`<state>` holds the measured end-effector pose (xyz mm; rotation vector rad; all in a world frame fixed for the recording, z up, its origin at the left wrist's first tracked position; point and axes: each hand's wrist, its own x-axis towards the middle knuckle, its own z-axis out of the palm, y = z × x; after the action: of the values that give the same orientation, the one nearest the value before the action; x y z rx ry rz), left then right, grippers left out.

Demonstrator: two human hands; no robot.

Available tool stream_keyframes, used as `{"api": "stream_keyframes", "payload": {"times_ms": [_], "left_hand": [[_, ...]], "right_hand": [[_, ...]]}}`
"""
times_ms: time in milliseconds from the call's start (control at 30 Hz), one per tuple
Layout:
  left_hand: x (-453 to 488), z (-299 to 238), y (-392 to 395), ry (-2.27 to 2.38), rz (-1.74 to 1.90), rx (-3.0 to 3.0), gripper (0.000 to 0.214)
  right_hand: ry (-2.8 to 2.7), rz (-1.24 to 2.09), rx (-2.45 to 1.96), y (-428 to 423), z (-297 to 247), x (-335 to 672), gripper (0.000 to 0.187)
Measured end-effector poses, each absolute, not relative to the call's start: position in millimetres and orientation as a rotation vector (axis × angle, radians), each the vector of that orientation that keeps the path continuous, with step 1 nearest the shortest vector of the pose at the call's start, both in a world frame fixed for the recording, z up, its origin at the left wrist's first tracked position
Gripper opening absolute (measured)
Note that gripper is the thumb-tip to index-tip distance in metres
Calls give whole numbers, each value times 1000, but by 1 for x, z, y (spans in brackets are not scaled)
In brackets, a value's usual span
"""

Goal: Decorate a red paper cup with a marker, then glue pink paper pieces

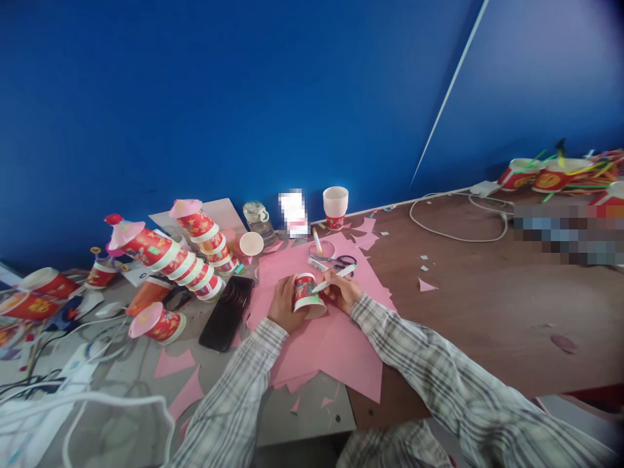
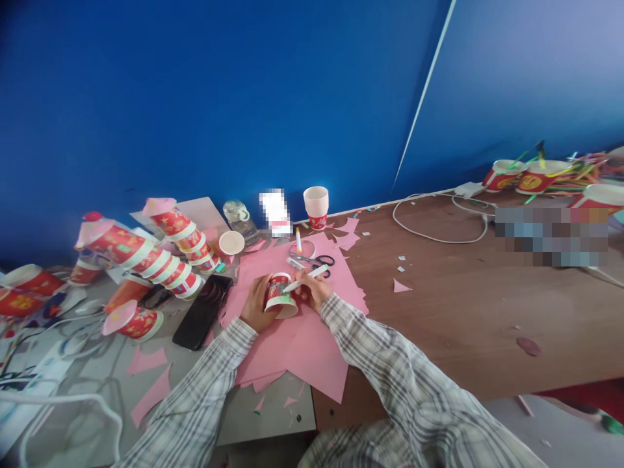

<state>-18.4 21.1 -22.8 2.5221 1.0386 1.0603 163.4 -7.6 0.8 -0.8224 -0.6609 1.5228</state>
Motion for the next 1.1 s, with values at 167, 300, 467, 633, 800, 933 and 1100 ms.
{"api": "stream_keyframes", "payload": {"times_ms": [167,300,467,633,800,933,1100], "left_hand": [[-17,-24,21,1027,1095,2558,77],[-16,-22,21,999,1133,2550,77],[-15,-20,19,1047,1095,2526,76],[-15,-19,18,1072,1054,2505,75],[-15,-20,19,1040,1105,2529,74],[-15,-20,19,1036,1100,2542,72],[-16,-17,16,1067,1081,2519,73]], "right_hand": [[-681,1527,-831,-8,0,163,15],[-687,1507,-837,-9,0,163,15],[-710,1520,-853,-8,-3,163,16],[-689,1489,-878,-7,-4,163,18],[-724,1490,-886,-9,-3,161,20],[-740,1465,-889,-9,-1,160,22],[-781,1488,-861,-11,2,160,26]]}}
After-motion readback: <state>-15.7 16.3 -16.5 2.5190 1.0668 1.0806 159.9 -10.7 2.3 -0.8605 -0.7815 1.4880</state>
